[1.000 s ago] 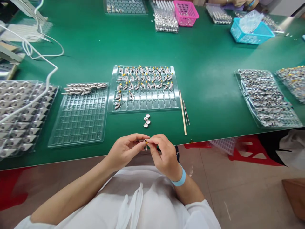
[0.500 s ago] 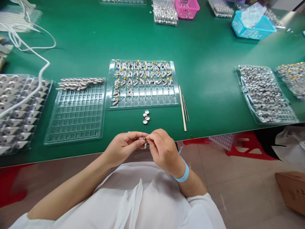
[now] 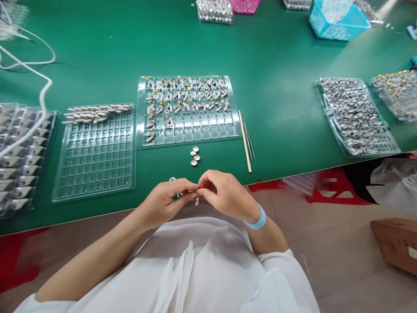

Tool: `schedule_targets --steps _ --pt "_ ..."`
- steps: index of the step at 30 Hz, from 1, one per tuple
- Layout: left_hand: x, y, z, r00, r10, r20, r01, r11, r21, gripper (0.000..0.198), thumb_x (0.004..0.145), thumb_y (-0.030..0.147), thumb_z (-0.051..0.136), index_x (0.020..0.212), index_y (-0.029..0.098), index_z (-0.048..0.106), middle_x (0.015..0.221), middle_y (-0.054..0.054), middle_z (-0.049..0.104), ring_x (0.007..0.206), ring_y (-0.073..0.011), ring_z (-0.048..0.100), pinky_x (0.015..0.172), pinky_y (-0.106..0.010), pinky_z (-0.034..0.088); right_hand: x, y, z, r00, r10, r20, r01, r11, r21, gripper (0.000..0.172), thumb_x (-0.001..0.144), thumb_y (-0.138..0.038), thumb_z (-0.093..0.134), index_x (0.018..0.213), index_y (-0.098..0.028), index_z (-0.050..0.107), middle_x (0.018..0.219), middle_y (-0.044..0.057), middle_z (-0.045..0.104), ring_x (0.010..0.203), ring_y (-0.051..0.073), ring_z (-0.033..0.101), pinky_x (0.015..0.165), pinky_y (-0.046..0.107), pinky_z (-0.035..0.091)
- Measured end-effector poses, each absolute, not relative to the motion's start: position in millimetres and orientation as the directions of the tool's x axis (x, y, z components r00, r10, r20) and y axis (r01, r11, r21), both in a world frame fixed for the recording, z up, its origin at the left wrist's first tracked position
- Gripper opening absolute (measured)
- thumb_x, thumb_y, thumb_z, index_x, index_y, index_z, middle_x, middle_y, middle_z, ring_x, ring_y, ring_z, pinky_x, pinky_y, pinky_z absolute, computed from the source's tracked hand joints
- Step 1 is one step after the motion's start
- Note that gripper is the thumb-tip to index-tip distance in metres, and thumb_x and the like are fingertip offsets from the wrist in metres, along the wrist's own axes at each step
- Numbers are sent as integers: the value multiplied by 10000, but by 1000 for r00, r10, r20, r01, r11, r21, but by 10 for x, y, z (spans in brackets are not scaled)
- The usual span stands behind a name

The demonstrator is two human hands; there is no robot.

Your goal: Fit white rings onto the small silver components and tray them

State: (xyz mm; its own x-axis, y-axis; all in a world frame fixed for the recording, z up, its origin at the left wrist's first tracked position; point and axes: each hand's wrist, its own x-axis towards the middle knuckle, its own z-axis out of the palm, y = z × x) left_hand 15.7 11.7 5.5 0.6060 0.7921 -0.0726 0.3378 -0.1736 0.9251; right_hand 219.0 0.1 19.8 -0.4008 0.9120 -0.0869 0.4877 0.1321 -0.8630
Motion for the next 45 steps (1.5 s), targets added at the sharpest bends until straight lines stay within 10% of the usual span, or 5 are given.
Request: schedule_targets --steps 9,19,34,45 --pt "145 92 48 593 802 -75 313 -144 939 183 926 192 529 945 183 711 820 -35 717 768 -153 638 730 -249 463 2103 -56 206 -368 929 -34 595 207 -777 57 893 -155 572 867 -195 605 813 18 631 707 138 575 634 262 454" --pt "206 102 42 402 827 -393 -16 435 900 189 805 274 669 910 125 720 783 -43 698 645 -122 608 649 -249 522 2005 -147 -24 -129 985 113 289 147 -946 120 927 -196 565 981 -226 668 894 28 655 793 143 618 685 266 509" --pt "241 145 23 256 877 -407 -42 431 901 129 778 224 652 812 122 722 666 -13 658 534 -84 532 544 -212 440 1930 -272 -161 -68 979 194 197 204 -959 176 895 -112 578 996 -222 671 885 34 660 817 153 624 701 295 512" --pt "281 102 -61 220 885 -412 -215 455 864 102 803 231 681 829 160 749 655 -14 666 619 -108 590 592 -201 467 1742 -326 -216 -51 891 450 438 425 -792 287 810 -263 734 1024 -235 545 815 18 621 711 157 593 601 294 527"
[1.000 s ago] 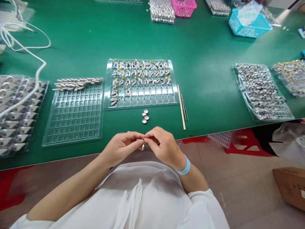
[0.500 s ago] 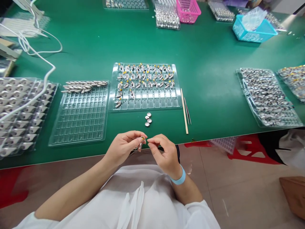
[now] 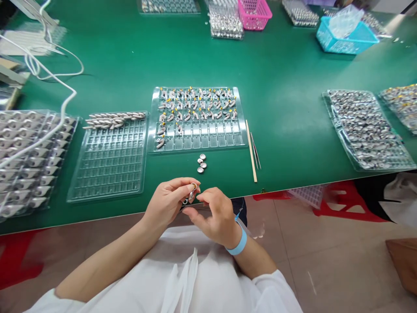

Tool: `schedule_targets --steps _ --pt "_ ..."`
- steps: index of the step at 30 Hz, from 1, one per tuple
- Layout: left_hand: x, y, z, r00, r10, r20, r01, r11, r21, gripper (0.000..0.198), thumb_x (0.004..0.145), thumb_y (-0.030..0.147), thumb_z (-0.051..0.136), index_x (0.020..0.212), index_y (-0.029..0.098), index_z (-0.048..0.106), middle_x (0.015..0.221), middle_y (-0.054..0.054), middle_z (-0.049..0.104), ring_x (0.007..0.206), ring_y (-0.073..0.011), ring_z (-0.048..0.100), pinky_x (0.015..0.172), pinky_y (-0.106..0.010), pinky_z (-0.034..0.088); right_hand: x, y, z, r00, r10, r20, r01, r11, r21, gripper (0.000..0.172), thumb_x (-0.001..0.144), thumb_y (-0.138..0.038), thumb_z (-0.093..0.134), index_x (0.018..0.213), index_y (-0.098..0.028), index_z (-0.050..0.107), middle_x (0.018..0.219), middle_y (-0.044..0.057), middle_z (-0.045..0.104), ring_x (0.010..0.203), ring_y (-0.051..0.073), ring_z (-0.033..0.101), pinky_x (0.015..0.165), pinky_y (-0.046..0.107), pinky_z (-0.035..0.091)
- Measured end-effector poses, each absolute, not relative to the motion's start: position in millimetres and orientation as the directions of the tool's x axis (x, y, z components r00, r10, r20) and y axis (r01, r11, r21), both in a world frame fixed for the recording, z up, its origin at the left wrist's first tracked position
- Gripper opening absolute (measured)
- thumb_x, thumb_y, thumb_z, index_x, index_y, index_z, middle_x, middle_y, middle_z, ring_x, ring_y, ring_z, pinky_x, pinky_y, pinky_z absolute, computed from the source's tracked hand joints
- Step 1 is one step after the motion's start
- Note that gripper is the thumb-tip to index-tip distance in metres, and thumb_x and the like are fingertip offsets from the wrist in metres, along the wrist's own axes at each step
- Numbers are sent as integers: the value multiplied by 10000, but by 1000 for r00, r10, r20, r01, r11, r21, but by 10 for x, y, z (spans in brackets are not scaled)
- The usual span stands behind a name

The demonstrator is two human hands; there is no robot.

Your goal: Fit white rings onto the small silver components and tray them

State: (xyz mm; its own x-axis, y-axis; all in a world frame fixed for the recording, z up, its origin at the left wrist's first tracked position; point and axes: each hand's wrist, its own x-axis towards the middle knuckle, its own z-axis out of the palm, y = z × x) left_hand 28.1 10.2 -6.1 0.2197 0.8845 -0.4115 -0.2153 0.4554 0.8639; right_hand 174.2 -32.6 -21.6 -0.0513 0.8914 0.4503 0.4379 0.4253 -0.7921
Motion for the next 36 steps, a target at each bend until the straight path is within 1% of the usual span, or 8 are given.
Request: schedule_targets --steps 4,8,11,14,17,21,30,36 --pt "333 68 5 175 899 -402 -195 432 881 126 791 249 702 865 165 762 718 -26 705 632 -113 607 592 -201 489 1695 -314 -232 -22 862 507 522 443 -729 256 839 -179 681 1046 -229 538 868 44 642 775 170 618 642 308 545" --pt "353 57 54 139 923 -358 -128 375 918 155 783 268 710 883 164 767 766 -35 732 639 -110 610 608 -200 502 1731 -330 -198 23 900 435 468 375 -800 222 860 -114 611 1052 -224 583 910 44 656 817 160 628 690 299 551" --pt "351 62 55 120 928 -352 -76 362 929 151 772 262 712 868 164 772 736 -24 725 598 -94 577 576 -188 488 1773 -342 -171 84 960 268 326 228 -918 204 874 -138 605 1054 -234 623 932 34 671 830 152 645 721 290 561" --pt "352 64 49 115 930 -350 -60 359 932 158 759 255 716 872 161 775 703 -18 720 583 -91 578 557 -180 484 1806 -335 -164 102 994 46 101 35 -994 145 887 -200 623 1023 -242 654 867 10 678 715 119 645 652 251 566" --pt "363 55 50 110 936 -335 -65 343 937 177 751 256 720 882 149 771 718 -30 740 607 -113 626 578 -195 518 1823 -311 -189 56 991 -118 -133 -110 -985 113 882 -266 647 982 -218 664 766 -1 661 594 98 607 522 213 538" --pt "381 26 31 105 944 -313 -47 319 947 202 772 264 707 919 136 760 781 -55 764 695 -164 701 653 -236 570 1820 -283 -247 13 982 -186 -298 -174 -939 147 870 -307 663 971 -201 652 774 11 670 562 93 591 477 206 521" --pt "375 -26 -53 94 970 -223 66 218 974 218 807 278 674 955 149 769 880 -84 767 767 -204 710 693 -281 589 1786 -318 -202 104 987 -121 -114 -109 -988 127 880 -277 653 995 -232 681 806 3 689 599 97 626 522 208 546" --pt "362 -28 -45 111 967 -229 60 223 973 214 817 282 676 960 154 770 921 -85 769 814 -212 716 763 -296 595 1806 -361 -209 136 987 80 168 56 -984 203 877 -234 643 1076 -252 680 966 37 716 758 144 683 664 265 600"
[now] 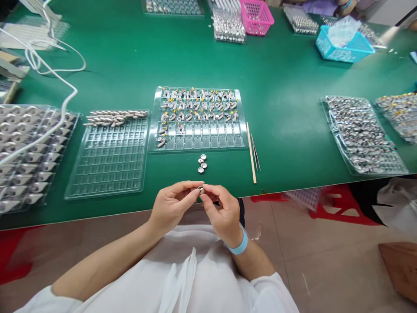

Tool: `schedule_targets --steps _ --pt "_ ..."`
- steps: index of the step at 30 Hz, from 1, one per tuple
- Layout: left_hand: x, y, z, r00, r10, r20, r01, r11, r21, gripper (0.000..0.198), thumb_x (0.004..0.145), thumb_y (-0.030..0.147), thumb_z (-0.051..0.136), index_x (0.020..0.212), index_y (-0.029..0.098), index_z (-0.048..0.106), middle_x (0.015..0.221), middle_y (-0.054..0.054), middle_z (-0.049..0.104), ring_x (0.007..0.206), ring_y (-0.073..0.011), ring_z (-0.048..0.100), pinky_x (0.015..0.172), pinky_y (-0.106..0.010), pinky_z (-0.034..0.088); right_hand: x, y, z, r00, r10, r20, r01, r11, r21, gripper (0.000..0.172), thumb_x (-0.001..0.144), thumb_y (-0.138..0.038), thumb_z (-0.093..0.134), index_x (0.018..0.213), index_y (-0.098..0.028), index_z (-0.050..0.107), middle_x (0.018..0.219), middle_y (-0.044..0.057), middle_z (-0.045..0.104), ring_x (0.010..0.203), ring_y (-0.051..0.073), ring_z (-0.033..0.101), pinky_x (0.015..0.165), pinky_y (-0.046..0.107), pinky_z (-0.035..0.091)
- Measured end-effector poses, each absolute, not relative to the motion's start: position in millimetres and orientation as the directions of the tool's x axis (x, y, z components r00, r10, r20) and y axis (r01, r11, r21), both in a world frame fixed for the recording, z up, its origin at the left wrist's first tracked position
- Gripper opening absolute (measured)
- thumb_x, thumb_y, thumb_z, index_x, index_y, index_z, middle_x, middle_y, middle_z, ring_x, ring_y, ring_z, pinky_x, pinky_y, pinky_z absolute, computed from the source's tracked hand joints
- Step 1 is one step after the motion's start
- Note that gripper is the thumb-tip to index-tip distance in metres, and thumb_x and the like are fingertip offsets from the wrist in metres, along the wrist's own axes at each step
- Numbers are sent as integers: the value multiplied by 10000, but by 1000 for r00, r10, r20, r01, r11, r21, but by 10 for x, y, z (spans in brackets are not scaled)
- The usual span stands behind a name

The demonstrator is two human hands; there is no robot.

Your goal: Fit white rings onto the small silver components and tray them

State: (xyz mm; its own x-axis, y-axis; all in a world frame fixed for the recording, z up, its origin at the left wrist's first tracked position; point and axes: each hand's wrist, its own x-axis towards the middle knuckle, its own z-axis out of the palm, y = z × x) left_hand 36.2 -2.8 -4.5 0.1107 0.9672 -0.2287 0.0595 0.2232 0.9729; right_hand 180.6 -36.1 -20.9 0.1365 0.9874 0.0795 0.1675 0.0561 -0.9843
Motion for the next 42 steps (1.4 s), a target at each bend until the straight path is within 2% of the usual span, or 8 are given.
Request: schedule_targets --steps 4,8,14,21,29,33,36,42 --pt "343 -29 -39 165 956 -241 58 235 970 237 835 306 670 992 155 763 962 -87 767 833 -218 719 756 -294 603 1851 -348 -179 113 979 172 303 131 -944 213 882 -202 626 1082 -254 676 970 41 713 801 156 673 711 282 590" --pt "304 -9 -2 252 943 -217 101 197 975 253 865 308 636 1039 166 753 991 -87 759 815 -208 715 751 -292 604 1888 -334 -147 71 984 160 297 132 -946 214 885 -195 616 1083 -253 674 975 38 707 815 154 665 711 277 576" --pt "245 28 41 349 923 -165 151 119 981 243 878 263 612 1071 214 750 1009 -84 747 918 -229 692 786 -300 590 1924 -311 -118 27 988 152 322 135 -937 205 889 -192 606 1074 -249 674 931 37 691 793 157 644 665 281 547" --pt "165 110 79 460 865 -199 236 97 967 209 895 263 576 982 205 757 899 -71 723 795 -185 659 715 -258 549 1981 -259 -96 -76 961 264 347 274 -897 260 871 -151 616 1092 -268 686 930 36 621 757 138 606 650 289 529" --pt "55 225 91 604 726 -329 179 279 943 166 840 297 628 813 166 727 733 -45 693 671 -157 631 642 -241 529 2075 -225 -40 -260 943 208 294 282 -913 257 905 -168 570 1120 -264 674 965 47 629 830 149 623 632 267 538" --pt "38 257 108 646 664 -376 149 374 915 211 832 355 653 773 160 708 684 -42 667 636 -152 623 603 -238 519 2093 -217 -31 -316 920 233 288 327 -900 293 915 -150 546 1156 -274 659 975 49 641 846 152 634 662 279 553" --pt "49 260 101 646 659 -385 88 436 895 242 815 385 677 749 154 700 691 -44 665 622 -146 619 612 -251 530 2086 -225 -48 -315 907 278 314 376 -872 341 910 -136 549 1206 -282 634 996 54 644 880 160 641 711 299 570" --pt "95 244 83 625 661 -416 4 531 848 259 803 400 694 753 145 700 642 -21 632 600 -127 579 612 -248 523 2032 -252 -109 -258 888 379 367 454 -812 422 882 -167 640 1279 -298 583 1012 61 656 866 167 653 674 289 590"
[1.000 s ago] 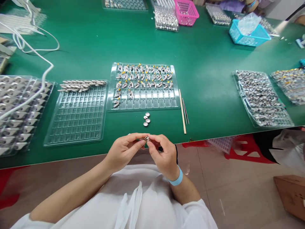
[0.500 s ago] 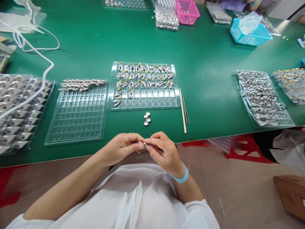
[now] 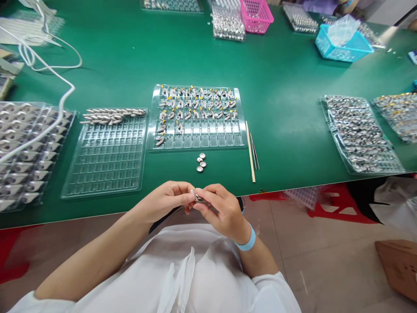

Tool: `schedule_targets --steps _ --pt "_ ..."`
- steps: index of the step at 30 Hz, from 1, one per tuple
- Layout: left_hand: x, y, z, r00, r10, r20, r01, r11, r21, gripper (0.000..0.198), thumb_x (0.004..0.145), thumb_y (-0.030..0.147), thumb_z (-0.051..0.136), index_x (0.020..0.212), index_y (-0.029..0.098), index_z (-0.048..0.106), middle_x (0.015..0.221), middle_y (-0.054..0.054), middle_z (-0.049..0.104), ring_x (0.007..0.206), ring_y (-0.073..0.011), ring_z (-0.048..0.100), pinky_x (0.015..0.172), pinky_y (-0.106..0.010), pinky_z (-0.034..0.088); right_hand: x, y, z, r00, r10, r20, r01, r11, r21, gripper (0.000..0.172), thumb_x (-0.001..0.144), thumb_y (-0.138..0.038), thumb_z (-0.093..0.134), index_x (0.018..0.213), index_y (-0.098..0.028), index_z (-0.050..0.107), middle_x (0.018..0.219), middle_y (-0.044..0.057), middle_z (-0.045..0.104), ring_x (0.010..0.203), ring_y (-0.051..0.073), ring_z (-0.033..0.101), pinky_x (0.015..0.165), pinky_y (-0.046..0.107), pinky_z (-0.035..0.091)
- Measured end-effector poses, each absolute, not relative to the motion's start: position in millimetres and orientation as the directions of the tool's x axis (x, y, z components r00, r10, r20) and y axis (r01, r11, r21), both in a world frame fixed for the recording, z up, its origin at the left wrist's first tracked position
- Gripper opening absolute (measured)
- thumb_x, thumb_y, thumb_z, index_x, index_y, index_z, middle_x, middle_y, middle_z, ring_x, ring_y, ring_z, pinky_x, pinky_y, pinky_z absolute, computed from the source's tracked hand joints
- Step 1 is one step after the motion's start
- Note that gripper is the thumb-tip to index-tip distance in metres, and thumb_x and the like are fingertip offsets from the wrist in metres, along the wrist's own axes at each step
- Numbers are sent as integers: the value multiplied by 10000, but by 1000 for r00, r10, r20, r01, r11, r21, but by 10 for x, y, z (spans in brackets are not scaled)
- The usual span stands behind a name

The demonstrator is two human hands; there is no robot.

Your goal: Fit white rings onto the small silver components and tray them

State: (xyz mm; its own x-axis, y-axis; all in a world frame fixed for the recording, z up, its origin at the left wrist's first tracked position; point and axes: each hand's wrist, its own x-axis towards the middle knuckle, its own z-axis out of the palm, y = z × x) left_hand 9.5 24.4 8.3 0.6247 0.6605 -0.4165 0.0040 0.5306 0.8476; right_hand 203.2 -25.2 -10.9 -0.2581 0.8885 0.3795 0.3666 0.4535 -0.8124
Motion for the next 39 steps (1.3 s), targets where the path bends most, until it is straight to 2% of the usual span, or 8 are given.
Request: schedule_targets --steps 6,13,21,28,32,34,37,39 --pt "149 217 90 604 674 -425 -54 566 822 269 784 402 717 720 142 683 626 -10 618 593 -120 560 611 -244 497 1976 -266 -140 -167 863 477 417 501 -759 403 869 -124 636 1236 -292 621 948 61 683 829 176 669 693 306 595" --pt "197 141 65 532 718 -449 -100 580 809 288 787 398 730 739 122 662 669 -6 633 621 -105 576 643 -229 485 1939 -279 -191 -117 826 552 449 539 -712 464 861 -92 632 1287 -271 582 975 77 680 861 182 669 701 314 603" --pt "189 102 -13 577 655 -488 -184 686 704 317 780 402 743 688 120 631 606 1 598 587 -101 549 611 -233 482 1928 -290 -230 -122 815 567 430 559 -710 450 877 -112 622 1298 -265 579 970 78 663 842 179 656 706 319 595" --pt "209 94 0 535 699 -474 -139 627 767 312 799 384 735 694 110 630 630 -2 616 586 -89 569 601 -214 493 1939 -297 -272 -143 798 585 467 576 -671 476 840 -87 643 1282 -251 581 955 82 654 801 179 634 684 329 584" --pt "249 56 4 418 799 -433 -164 535 829 263 790 318 755 925 124 638 724 -7 669 604 -95 616 621 -227 534 1919 -303 -255 -67 853 518 428 494 -757 405 819 -79 650 1186 -251 629 945 65 653 738 149 630 650 296 574" --pt "254 25 -18 382 861 -337 -196 431 881 310 817 292 730 1065 153 606 778 -20 687 669 -125 656 665 -267 573 1910 -314 -254 -9 891 455 395 421 -817 346 822 -97 651 1133 -250 656 936 59 655 738 149 634 643 290 569" --pt "226 -2 -77 360 931 -53 -124 104 987 234 844 248 700 1060 172 652 942 -78 686 860 -178 685 748 -310 604 1896 -326 -261 67 943 326 295 294 -909 264 836 -131 647 1067 -253 685 913 49 658 780 162 640 649 289 565" --pt "196 12 -114 360 917 173 26 -195 980 172 839 205 704 1009 185 696 1031 -96 673 915 -183 681 759 -292 603 1885 -324 -262 75 965 251 219 230 -948 230 845 -147 644 1041 -254 697 910 45 660 782 160 638 629 275 559"
